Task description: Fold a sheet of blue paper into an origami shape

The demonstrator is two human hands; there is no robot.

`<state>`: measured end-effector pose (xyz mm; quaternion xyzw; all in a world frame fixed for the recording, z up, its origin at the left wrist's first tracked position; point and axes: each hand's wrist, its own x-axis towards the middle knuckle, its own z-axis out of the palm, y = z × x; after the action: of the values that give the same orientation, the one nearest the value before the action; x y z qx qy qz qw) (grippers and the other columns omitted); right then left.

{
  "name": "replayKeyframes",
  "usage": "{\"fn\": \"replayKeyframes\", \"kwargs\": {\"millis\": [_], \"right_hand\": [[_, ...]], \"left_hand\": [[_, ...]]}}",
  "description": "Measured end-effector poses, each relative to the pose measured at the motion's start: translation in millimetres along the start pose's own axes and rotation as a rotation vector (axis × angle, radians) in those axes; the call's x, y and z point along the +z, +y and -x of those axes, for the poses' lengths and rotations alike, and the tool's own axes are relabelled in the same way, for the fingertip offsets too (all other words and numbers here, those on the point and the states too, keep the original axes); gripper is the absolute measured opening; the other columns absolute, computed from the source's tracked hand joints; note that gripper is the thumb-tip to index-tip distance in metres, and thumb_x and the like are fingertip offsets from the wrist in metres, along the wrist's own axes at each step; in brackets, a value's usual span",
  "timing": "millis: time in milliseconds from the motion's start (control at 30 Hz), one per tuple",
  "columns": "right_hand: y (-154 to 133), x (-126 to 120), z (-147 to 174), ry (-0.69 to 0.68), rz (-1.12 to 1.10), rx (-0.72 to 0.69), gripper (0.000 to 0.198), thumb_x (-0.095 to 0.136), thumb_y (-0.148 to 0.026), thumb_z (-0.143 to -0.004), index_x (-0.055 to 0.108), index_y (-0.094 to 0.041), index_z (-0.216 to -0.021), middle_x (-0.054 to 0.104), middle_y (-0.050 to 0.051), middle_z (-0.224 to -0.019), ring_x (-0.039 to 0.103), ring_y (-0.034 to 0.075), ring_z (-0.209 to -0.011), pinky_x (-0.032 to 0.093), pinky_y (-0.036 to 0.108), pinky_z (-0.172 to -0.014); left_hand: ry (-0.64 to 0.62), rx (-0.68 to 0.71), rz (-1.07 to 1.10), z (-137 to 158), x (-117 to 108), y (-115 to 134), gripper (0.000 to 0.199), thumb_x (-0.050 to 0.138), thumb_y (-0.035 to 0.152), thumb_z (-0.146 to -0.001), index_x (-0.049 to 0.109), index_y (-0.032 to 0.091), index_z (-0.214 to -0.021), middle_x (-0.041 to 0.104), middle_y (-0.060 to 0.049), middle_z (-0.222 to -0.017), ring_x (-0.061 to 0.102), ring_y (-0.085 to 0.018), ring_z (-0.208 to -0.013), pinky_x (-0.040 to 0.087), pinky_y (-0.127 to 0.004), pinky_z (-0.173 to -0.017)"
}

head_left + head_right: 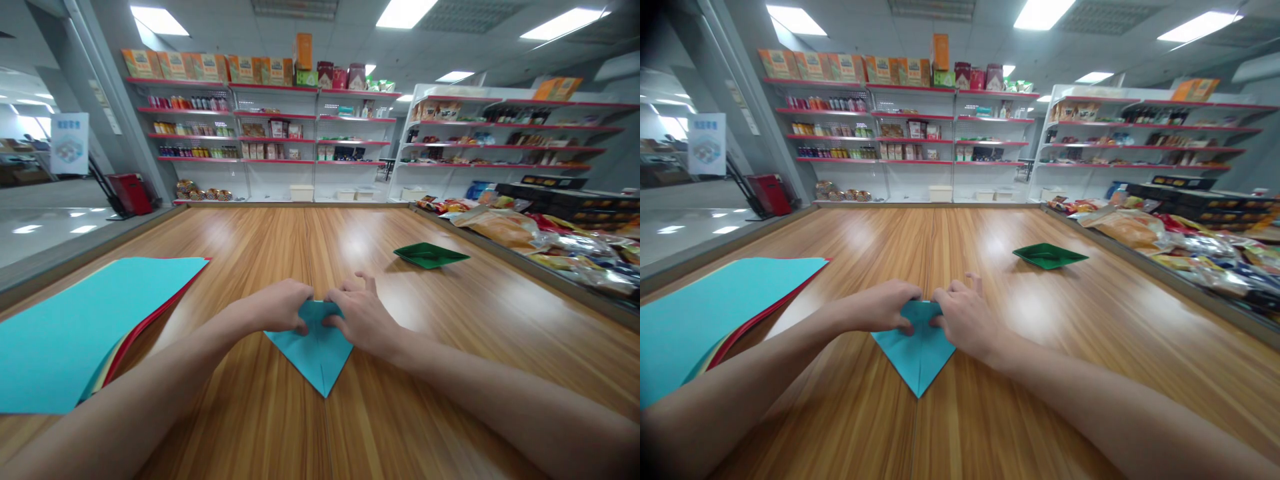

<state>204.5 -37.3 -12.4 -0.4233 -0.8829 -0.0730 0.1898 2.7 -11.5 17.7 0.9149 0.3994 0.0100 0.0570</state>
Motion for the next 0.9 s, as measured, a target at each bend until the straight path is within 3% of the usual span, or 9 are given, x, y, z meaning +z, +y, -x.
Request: {"fn": "replayKeyframes", "kwargs": {"millis": [100,333,533,733,900], "right_hand": [[-1.7,-1.9,0.2,-0.038,0.001,0.018,0.013,0.065,-0.029,-0.08,0.059,-0.018,-0.085,0.065,0.004,-0.078,0.057,0.021,-0.081,0.02,0.045,-0.095],[-1.3,-4.5,-1.5,-0.065,0.013,0.034,0.013,0.064,-0.029,-0.081,0.059,-0.017,-0.083,0.066,0.005,-0.078,0.058,0.021,-0.078,0.027,0.041,-0.087],[5.9,-5.3,-5.7,-0.124,-0.003,0.068,0.021,0.067,-0.037,-0.078,0.058,-0.018,-0.074,0.065,0.002,-0.071,0.058,0.019,-0.073,0.03,0.035,-0.08],[37.4,-4.0,-12.0,-0.243,-0.04,0.15,0.025,0.069,-0.043,-0.074,0.061,-0.019,-0.071,0.062,0.0,-0.063,0.058,0.019,-0.069,0.032,0.032,-0.073],[44.3,4.0,-10.4,0.093,0.013,0.258,0.024,0.064,-0.032,-0.08,0.061,-0.019,-0.1,0.063,0.008,-0.102,0.056,0.025,-0.1,0.034,0.037,-0.084]], "left_hand": [[-0.037,0.014,-0.005,-1.3,2.6,3.7,0.026,0.073,0.038,-0.065,0.065,0.016,-0.075,0.066,-0.004,-0.073,0.06,-0.02,-0.066,0.036,-0.027,-0.052],[-0.023,0.034,-0.006,-1.4,4.2,9.3,0.022,0.074,0.029,-0.066,0.069,0.016,-0.082,0.07,-0.008,-0.086,0.065,-0.025,-0.081,0.044,-0.029,-0.065],[-0.086,0.019,0.058,0.2,0.8,7.9,0.023,0.073,0.03,-0.067,0.068,0.018,-0.086,0.07,-0.007,-0.085,0.065,-0.025,-0.079,0.042,-0.029,-0.061],[-0.134,-0.073,0.098,3.7,-5.7,0.1,0.027,0.073,0.032,-0.064,0.067,0.018,-0.086,0.069,-0.005,-0.079,0.063,-0.022,-0.07,0.038,-0.027,-0.055],[-0.196,-0.163,0.133,4.4,-5.9,-17.8,0.036,0.073,0.046,-0.06,0.068,0.017,-0.081,0.069,-0.007,-0.082,0.062,-0.023,-0.072,0.038,-0.027,-0.055]]}}
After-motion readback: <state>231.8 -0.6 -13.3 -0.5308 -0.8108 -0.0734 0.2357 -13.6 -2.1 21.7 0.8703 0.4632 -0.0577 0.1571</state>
